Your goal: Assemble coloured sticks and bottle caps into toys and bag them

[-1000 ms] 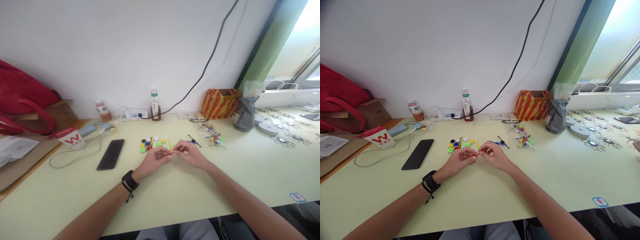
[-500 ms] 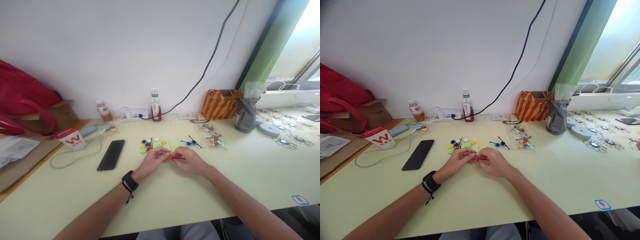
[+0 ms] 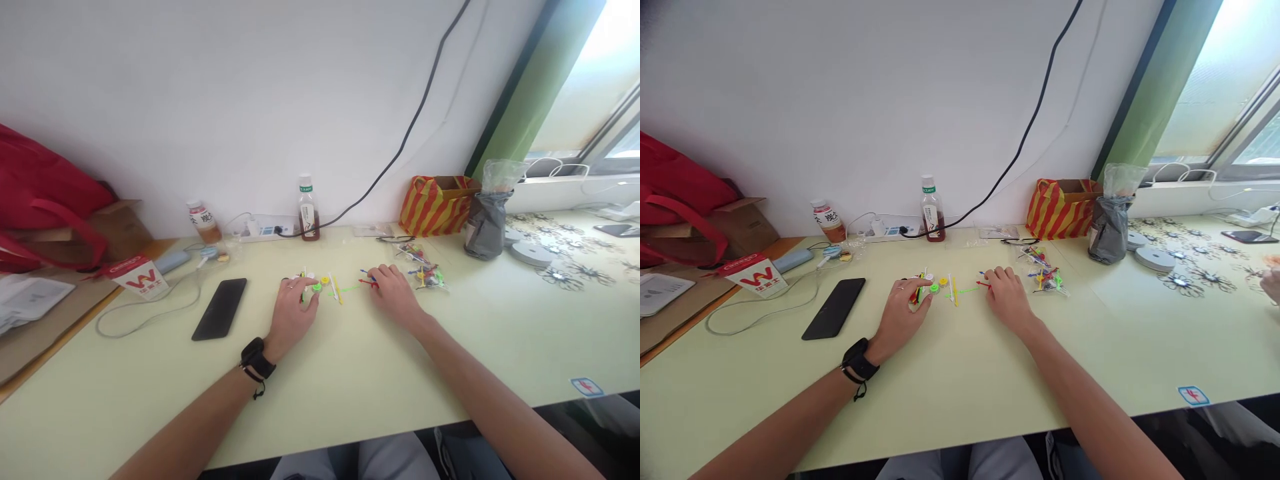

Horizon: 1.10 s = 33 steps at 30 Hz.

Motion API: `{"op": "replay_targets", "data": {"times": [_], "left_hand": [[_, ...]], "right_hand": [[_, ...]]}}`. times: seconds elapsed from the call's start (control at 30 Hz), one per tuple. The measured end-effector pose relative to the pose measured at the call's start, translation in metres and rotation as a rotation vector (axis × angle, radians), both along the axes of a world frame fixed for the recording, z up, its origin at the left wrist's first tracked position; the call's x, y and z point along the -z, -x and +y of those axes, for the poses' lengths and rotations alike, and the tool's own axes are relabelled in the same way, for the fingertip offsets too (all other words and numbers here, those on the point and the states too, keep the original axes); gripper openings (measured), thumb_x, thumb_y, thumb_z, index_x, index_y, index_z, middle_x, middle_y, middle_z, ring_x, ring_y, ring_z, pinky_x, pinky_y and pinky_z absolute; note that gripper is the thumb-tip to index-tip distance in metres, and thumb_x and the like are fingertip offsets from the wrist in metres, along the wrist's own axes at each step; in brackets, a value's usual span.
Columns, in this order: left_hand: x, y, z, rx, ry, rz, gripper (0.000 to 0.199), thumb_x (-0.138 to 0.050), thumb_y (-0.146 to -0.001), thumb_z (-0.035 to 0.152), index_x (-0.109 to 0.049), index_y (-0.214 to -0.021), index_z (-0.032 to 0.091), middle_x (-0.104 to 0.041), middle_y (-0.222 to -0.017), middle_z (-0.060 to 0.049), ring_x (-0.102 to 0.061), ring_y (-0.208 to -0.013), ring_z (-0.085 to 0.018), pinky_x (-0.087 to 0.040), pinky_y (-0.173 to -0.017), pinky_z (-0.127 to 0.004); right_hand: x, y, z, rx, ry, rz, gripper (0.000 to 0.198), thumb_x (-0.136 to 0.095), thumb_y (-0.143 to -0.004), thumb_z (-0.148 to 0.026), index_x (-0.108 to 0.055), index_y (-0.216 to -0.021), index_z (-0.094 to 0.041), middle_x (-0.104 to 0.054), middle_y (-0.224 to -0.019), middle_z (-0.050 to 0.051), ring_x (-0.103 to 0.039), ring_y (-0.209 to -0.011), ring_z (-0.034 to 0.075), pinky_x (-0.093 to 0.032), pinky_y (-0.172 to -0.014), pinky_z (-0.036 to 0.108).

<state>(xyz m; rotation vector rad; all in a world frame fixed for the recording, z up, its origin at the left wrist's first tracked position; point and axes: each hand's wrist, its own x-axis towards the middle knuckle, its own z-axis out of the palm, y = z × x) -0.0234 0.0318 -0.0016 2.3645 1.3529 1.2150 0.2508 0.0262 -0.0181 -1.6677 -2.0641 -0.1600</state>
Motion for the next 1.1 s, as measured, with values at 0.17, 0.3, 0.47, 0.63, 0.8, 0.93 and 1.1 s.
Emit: {"op": "replay_targets", "data": {"times": [0.17, 0.3, 0.47, 0.63, 0.8, 0.93, 1.1], "left_hand": [[0.006, 0.004, 0.003, 0.005, 0.037, 0.125, 0.033, -0.060, -0.093, 0.017, -0.067, -0.125, 0.022, -0.071, -0.128, -0.007, -0.055, -0.117, -0.031, -0.046, -0.101, -0.048], [0.011, 0.005, 0.003, 0.055, 0.051, 0.165, 0.038, -0.054, -0.096, 0.015, -0.067, -0.131, 0.020, -0.065, -0.141, -0.010, -0.050, -0.123, -0.032, -0.045, -0.105, -0.051], [0.008, 0.004, 0.001, 0.085, 0.086, 0.185, 0.034, -0.057, -0.095, 0.016, -0.070, -0.125, 0.020, -0.073, -0.125, -0.010, -0.051, -0.119, -0.035, -0.047, -0.099, -0.053], [0.004, 0.001, -0.005, 0.218, 0.136, 0.134, 0.022, -0.059, -0.096, 0.018, -0.071, -0.115, 0.022, -0.074, -0.111, -0.005, -0.056, -0.113, -0.028, -0.047, -0.103, -0.049], [-0.001, -0.006, -0.017, 0.484, 0.185, 0.171, 0.021, -0.058, -0.100, 0.023, -0.071, -0.117, 0.026, -0.070, -0.115, -0.006, -0.060, -0.114, -0.024, -0.051, -0.102, -0.042], [-0.005, -0.009, -0.021, 0.530, 0.157, 0.262, 0.025, -0.054, -0.102, 0.024, -0.069, -0.122, 0.026, -0.065, -0.135, -0.009, -0.057, -0.127, -0.027, -0.049, -0.109, -0.046], [-0.007, -0.006, -0.019, 0.497, 0.130, 0.332, 0.032, -0.055, -0.102, 0.028, -0.064, -0.132, 0.027, -0.063, -0.143, -0.008, -0.053, -0.133, -0.029, -0.047, -0.113, -0.051]], "right_hand": [[0.001, -0.005, 0.007, 0.067, -0.077, 0.103, 0.022, -0.054, -0.089, -0.007, -0.061, -0.105, -0.021, -0.067, -0.101, 0.010, -0.055, -0.098, 0.029, -0.043, -0.085, 0.040], [0.000, 0.005, 0.002, -0.157, -0.057, 0.299, 0.018, -0.056, -0.092, -0.014, -0.063, -0.107, -0.021, -0.064, -0.091, 0.007, -0.057, -0.093, 0.026, -0.046, -0.085, 0.039], [0.006, 0.023, -0.008, -0.387, 0.037, 0.223, 0.034, -0.056, -0.096, -0.016, -0.064, -0.128, -0.023, -0.064, -0.106, 0.010, -0.055, -0.104, 0.028, -0.046, -0.095, 0.044], [0.011, 0.024, -0.005, -0.428, 0.060, 0.212, 0.027, -0.055, -0.097, -0.013, -0.070, -0.117, -0.024, -0.063, -0.103, 0.009, -0.055, -0.104, 0.027, -0.047, -0.093, 0.042], [0.013, 0.023, -0.001, -0.434, 0.057, 0.296, 0.017, -0.058, -0.092, -0.007, -0.067, -0.094, -0.022, -0.065, -0.096, 0.006, -0.055, -0.100, 0.025, -0.045, -0.097, 0.043], [0.010, 0.025, -0.003, -0.453, 0.058, 0.315, 0.017, -0.057, -0.091, -0.006, -0.064, -0.091, -0.022, -0.066, -0.094, 0.005, -0.056, -0.099, 0.024, -0.043, -0.100, 0.044], [0.004, 0.027, -0.007, -0.480, 0.106, 0.300, 0.018, -0.056, -0.087, -0.004, -0.061, -0.089, -0.021, -0.066, -0.092, 0.005, -0.058, -0.094, 0.023, -0.045, -0.094, 0.041]]}}
